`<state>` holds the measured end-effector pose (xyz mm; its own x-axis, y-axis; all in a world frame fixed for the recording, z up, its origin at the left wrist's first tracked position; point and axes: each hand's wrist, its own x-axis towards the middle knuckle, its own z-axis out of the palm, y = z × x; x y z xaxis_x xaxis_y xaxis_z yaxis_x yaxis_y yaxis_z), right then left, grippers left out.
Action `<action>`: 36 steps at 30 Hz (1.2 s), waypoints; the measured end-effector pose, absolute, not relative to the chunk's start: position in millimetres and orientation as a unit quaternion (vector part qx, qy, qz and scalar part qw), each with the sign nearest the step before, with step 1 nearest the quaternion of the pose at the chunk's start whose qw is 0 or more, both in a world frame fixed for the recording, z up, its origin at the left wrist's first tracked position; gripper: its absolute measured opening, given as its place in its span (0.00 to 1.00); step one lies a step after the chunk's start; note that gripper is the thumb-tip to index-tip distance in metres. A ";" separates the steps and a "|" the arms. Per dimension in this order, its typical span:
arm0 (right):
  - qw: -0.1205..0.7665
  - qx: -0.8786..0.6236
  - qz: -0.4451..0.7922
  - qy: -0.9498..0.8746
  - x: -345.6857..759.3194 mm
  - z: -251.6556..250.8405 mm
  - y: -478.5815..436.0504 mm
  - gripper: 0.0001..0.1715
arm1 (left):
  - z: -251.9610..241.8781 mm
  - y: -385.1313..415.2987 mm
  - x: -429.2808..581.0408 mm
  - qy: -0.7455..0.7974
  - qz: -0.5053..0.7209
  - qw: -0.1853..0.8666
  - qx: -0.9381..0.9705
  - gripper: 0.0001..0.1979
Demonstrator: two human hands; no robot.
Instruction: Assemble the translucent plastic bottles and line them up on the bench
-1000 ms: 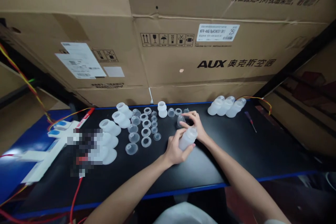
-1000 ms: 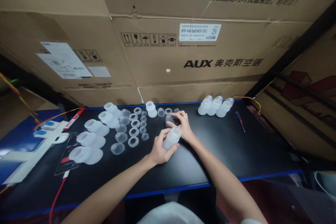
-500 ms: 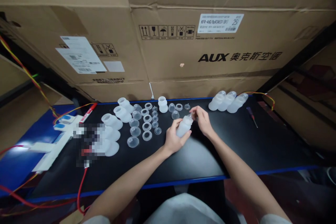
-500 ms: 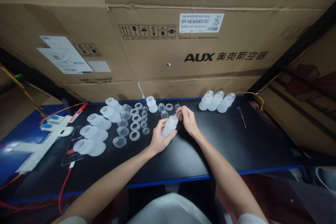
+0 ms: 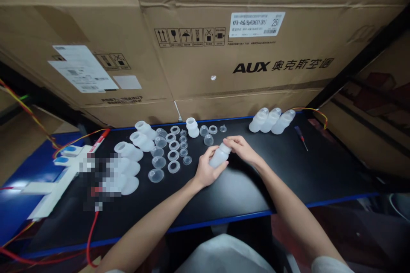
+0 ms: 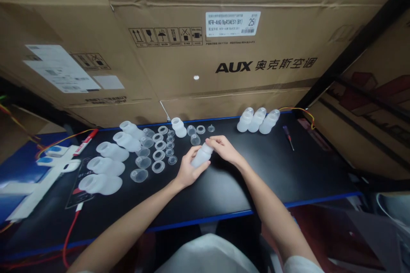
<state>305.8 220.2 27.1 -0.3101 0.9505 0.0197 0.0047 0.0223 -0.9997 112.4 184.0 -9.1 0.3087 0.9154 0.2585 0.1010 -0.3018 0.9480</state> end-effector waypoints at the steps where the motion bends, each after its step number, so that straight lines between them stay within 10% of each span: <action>1: 0.429 -0.406 0.585 -0.556 304.5 25.3 221.0 0.34 | -9.4 184.4 112.1 0.379 0.450 0.455 0.669 0.25; 12: 0.500 -0.382 0.660 -0.410 282.8 7.3 228.2 0.37 | -10.8 193.9 112.2 0.368 0.475 0.483 0.637 0.28; 21: 0.666 -0.498 0.321 -0.453 304.0 22.3 225.4 0.34 | -11.4 194.7 111.8 0.404 0.451 0.484 0.631 0.27; 36: 0.222 -0.663 0.021 -0.714 314.6 -13.1 238.4 0.14 | -16.4 188.3 113.9 0.391 0.457 0.473 0.643 0.24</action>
